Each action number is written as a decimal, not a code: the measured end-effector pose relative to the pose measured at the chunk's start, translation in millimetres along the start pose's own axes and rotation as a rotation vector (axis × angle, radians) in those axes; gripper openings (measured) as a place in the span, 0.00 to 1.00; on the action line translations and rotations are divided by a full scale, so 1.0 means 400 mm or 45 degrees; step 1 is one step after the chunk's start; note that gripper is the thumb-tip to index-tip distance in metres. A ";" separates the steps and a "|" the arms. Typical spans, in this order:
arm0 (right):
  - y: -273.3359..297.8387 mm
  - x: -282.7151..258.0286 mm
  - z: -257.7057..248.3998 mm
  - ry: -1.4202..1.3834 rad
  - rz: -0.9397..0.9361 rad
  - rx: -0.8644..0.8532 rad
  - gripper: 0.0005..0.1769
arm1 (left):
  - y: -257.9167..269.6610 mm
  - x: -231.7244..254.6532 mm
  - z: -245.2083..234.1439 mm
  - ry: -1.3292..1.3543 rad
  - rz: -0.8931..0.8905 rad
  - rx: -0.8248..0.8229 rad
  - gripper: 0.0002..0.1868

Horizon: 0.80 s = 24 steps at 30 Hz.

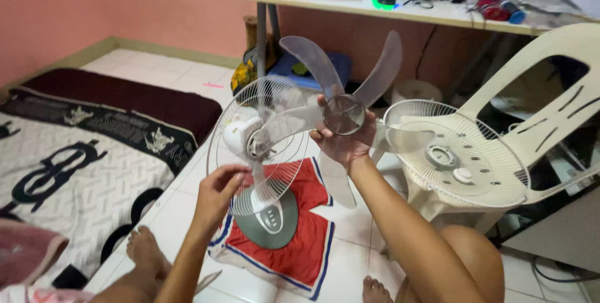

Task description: The person disassembles a small electric fan by removing the front grille, the fan blades, the central hub cap, and the rear grille. The components are placed on a nearby chair as they are removed.

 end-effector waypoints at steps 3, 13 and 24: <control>-0.047 -0.030 -0.023 0.055 0.034 -0.058 0.45 | 0.012 -0.044 -0.010 0.005 -0.031 0.058 0.13; -0.149 -0.051 -0.031 0.168 0.041 0.031 0.47 | -0.006 -0.198 -0.034 0.032 -0.113 0.066 0.12; -0.155 -0.079 0.010 0.166 0.098 -0.099 0.50 | 0.062 0.072 0.121 -0.690 0.533 0.198 0.19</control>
Point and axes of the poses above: each hand's wrist, its own y-axis away from the middle knuckle, its own z-axis out of the palm, x = y × z, the point moved 1 cm from there along -y, towards the middle knuckle, and after that the axes turned 11 degrees about x, right-handed, at the moved point
